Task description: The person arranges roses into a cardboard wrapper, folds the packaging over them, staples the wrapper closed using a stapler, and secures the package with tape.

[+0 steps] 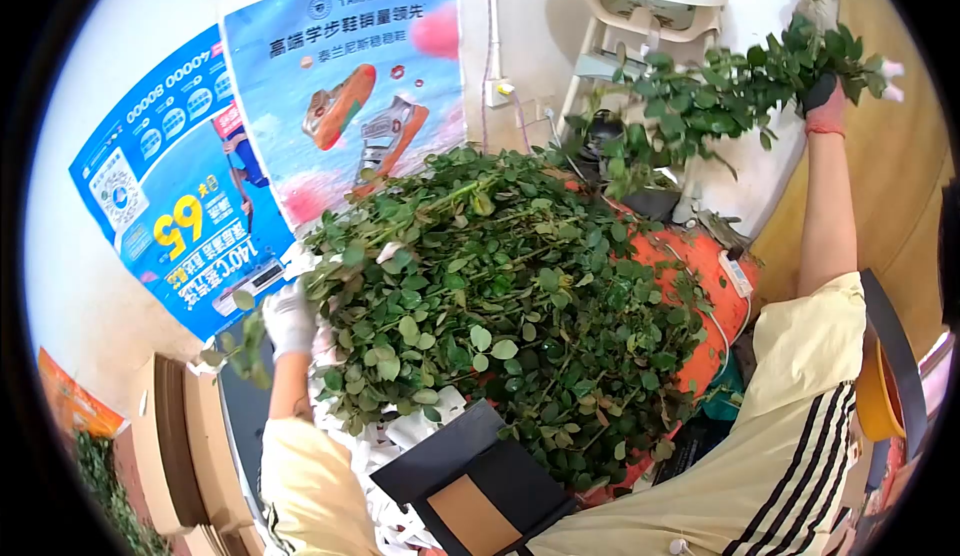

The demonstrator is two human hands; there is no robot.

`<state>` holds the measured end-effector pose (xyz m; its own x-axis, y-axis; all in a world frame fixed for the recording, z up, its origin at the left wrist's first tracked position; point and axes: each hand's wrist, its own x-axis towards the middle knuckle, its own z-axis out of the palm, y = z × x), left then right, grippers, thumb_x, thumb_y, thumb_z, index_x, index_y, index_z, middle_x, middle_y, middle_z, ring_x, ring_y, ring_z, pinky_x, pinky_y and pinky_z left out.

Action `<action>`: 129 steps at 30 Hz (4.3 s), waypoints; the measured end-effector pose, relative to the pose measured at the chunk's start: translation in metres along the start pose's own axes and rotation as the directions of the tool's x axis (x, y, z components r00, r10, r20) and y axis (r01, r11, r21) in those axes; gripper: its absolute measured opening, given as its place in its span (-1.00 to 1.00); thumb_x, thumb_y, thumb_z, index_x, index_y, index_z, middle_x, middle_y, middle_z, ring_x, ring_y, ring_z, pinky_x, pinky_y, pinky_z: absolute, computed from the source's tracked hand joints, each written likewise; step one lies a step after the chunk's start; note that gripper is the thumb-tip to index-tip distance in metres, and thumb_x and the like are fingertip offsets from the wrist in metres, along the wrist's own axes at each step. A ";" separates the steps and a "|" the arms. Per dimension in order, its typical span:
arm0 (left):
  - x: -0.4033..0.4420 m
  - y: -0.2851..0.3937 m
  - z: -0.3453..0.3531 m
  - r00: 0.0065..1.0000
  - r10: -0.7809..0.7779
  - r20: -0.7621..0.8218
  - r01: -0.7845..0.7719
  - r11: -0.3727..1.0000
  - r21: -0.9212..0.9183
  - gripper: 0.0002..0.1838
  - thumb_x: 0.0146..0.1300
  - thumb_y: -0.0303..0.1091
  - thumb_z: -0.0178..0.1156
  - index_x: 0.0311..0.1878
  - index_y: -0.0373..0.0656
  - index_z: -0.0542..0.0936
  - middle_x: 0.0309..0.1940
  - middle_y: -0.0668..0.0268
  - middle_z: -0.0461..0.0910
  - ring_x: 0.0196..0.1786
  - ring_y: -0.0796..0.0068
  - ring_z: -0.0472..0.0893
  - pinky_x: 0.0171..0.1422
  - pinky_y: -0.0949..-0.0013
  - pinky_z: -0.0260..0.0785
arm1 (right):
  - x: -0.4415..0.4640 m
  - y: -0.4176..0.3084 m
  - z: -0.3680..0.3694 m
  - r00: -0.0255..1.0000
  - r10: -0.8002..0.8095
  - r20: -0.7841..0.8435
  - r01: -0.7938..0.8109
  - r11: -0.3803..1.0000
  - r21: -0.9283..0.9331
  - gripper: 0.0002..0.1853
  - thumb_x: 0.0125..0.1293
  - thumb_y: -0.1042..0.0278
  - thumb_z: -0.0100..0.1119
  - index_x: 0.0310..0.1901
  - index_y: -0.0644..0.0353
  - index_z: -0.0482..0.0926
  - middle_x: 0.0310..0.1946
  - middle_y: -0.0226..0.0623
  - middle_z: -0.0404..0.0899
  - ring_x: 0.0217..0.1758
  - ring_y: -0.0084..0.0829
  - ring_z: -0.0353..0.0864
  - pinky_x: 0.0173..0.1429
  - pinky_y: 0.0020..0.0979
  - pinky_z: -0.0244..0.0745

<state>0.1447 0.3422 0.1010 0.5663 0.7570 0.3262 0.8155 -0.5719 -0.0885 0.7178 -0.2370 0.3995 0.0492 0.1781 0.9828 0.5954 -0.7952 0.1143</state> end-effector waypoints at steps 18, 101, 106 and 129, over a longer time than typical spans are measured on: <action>-0.202 0.178 -0.202 0.708 0.138 -0.692 -0.705 0.102 -0.701 0.10 -0.25 -0.09 0.51 0.33 -0.32 0.11 0.17 -0.01 0.34 0.31 0.00 0.31 0.43 -0.02 0.03 | -0.202 -0.441 -0.148 0.833 -0.480 0.275 -0.509 -0.468 0.722 -0.43 0.02 0.23 0.37 0.12 0.15 0.49 0.22 -0.13 0.36 0.27 -0.21 0.35 0.32 -0.25 0.24; -0.344 0.085 -0.095 0.966 -0.241 -0.088 -0.082 0.034 -0.996 -0.61 0.20 -0.28 0.19 0.01 -0.37 0.53 -0.05 0.12 0.57 0.07 0.33 0.53 0.23 0.32 0.28 | 0.030 -0.180 -0.003 0.977 0.000 -0.211 0.085 0.915 0.395 -0.52 0.35 0.04 -0.06 0.15 0.19 0.44 0.08 -0.18 0.50 0.08 -0.30 0.47 0.10 -0.19 0.37; -0.290 0.063 -0.101 0.923 -0.149 -0.356 -0.234 0.519 -0.822 -0.63 0.12 -0.40 0.16 0.00 -0.34 0.52 -0.07 0.08 0.56 0.01 0.22 0.56 0.13 0.28 0.37 | 0.040 -0.149 0.004 0.981 -0.014 -0.192 0.088 0.919 0.384 -0.52 0.34 0.06 -0.05 0.17 0.20 0.43 0.09 -0.19 0.49 0.11 -0.30 0.46 0.13 -0.21 0.35; -0.020 0.024 -0.035 0.888 0.327 -0.323 -0.358 0.933 -0.039 -0.78 0.06 -0.30 0.19 -0.19 -0.06 0.59 -0.01 0.33 0.52 0.17 0.27 0.38 0.20 0.18 0.22 | 0.022 0.025 0.016 1.000 0.012 -0.013 -0.008 0.961 0.277 -0.49 0.32 0.11 0.02 0.23 0.21 0.38 0.17 -0.21 0.45 0.21 -0.29 0.41 0.27 -0.32 0.25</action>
<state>0.1483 0.3023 0.1252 0.7310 0.3828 0.5650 0.5533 -0.8170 -0.1624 0.7467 -0.2436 0.4217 0.0459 0.1609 0.9859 0.7937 -0.6052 0.0618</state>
